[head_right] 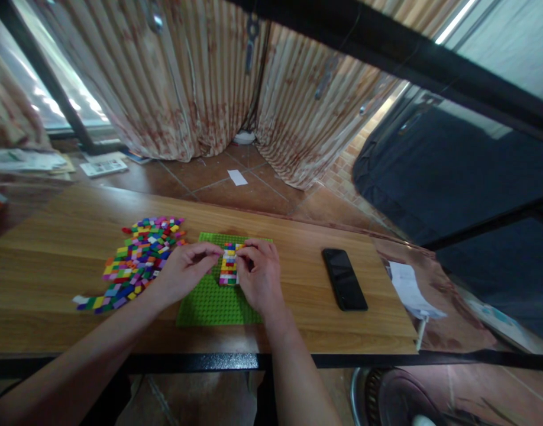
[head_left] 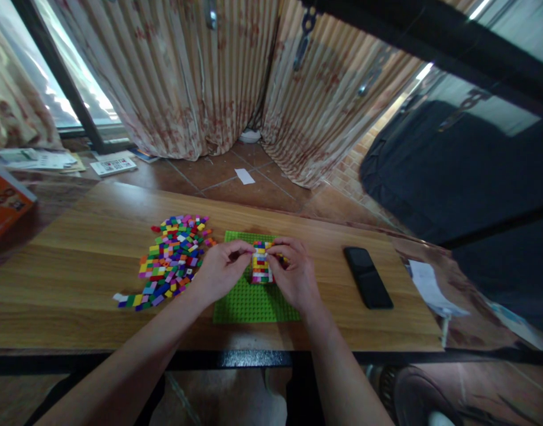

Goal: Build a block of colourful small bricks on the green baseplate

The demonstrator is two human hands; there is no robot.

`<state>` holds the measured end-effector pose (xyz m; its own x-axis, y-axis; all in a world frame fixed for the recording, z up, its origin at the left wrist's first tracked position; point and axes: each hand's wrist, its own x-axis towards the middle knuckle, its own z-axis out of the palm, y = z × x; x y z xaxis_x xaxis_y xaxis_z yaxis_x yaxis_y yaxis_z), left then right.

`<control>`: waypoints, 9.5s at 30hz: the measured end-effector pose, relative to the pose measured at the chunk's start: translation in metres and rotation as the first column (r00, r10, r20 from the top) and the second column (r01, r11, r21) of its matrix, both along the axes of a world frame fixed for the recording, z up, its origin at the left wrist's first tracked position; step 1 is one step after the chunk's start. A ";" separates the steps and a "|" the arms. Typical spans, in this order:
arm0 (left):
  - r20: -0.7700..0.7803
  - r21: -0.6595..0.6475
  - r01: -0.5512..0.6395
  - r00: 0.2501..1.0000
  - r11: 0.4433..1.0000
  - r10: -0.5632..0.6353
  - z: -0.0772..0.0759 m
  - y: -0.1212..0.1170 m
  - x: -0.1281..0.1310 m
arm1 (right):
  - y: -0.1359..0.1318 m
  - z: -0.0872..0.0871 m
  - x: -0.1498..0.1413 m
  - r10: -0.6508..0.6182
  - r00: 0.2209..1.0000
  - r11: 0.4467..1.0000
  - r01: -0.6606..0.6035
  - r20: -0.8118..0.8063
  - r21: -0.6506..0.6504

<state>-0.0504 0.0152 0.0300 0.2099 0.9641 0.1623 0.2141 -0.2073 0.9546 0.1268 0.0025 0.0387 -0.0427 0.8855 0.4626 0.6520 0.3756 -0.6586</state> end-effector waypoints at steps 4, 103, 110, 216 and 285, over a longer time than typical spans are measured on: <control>-0.037 -0.005 0.007 0.999 1.000 -0.007 -0.003 -0.001 0.000 | 0.001 -0.003 -0.003 -0.040 0.995 0.998 0.036 -0.094 -0.043; -0.016 0.294 -0.165 0.984 0.942 0.177 -0.008 0.007 0.016 | 0.002 -0.001 -0.005 -0.012 0.993 1.000 0.012 -0.118 -0.002; -0.075 0.339 -0.230 0.960 0.912 0.270 -0.004 0.008 0.003 | -0.001 -0.001 -0.003 0.015 0.989 0.999 -0.021 0.149 0.036; -0.006 0.252 -0.069 0.997 0.965 0.073 0.007 -0.021 0.004 | -0.011 0.009 -0.019 0.088 0.972 0.996 -0.084 -0.216 0.025; -0.195 0.143 -0.152 0.964 0.978 0.179 0.003 -0.016 0.008 | 0.001 -0.002 -0.003 0.030 0.998 0.998 -0.033 0.062 0.047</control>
<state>-0.0427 -0.0011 0.0331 0.0906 0.9627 0.2549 0.4442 -0.2682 0.8549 0.1239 0.0032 0.0363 -0.0998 0.8600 0.5004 0.6779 0.4269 -0.5985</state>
